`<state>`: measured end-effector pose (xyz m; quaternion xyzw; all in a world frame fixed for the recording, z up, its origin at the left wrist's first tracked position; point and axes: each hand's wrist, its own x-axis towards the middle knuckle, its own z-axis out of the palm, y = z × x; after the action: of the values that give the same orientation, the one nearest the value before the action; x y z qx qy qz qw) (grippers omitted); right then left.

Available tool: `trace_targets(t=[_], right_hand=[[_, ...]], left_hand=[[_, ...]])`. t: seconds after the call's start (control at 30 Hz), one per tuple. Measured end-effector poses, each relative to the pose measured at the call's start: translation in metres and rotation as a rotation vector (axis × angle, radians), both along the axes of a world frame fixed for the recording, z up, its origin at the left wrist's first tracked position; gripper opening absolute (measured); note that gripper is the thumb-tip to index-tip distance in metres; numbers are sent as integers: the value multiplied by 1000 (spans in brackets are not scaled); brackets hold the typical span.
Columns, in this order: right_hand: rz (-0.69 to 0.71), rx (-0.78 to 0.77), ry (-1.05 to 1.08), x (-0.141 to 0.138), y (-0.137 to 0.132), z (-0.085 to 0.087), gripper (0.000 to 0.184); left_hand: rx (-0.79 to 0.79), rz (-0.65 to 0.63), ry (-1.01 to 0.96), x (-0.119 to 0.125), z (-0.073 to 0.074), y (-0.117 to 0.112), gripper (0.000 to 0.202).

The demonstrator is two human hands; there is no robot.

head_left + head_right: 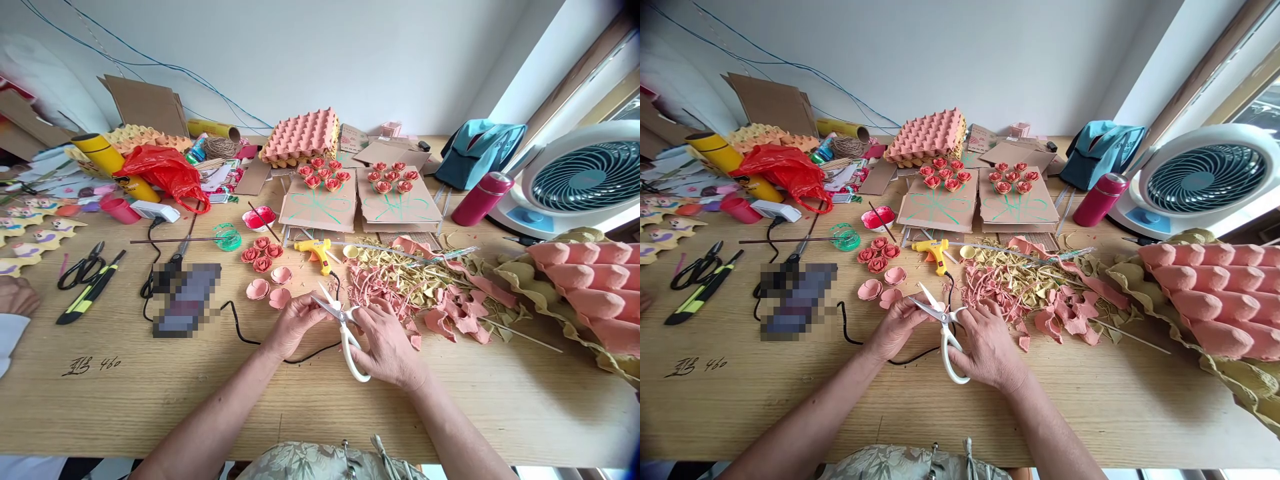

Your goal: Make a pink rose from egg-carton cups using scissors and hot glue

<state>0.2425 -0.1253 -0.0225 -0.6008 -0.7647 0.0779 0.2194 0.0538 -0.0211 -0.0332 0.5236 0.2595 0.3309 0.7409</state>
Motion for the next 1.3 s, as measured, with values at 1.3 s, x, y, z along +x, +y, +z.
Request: trace_targets(t=[1.3], right_hand=[[44,-57,217,2,1,-7,28]], left_hand=[[339,-76,210,-14,18,21,21]])
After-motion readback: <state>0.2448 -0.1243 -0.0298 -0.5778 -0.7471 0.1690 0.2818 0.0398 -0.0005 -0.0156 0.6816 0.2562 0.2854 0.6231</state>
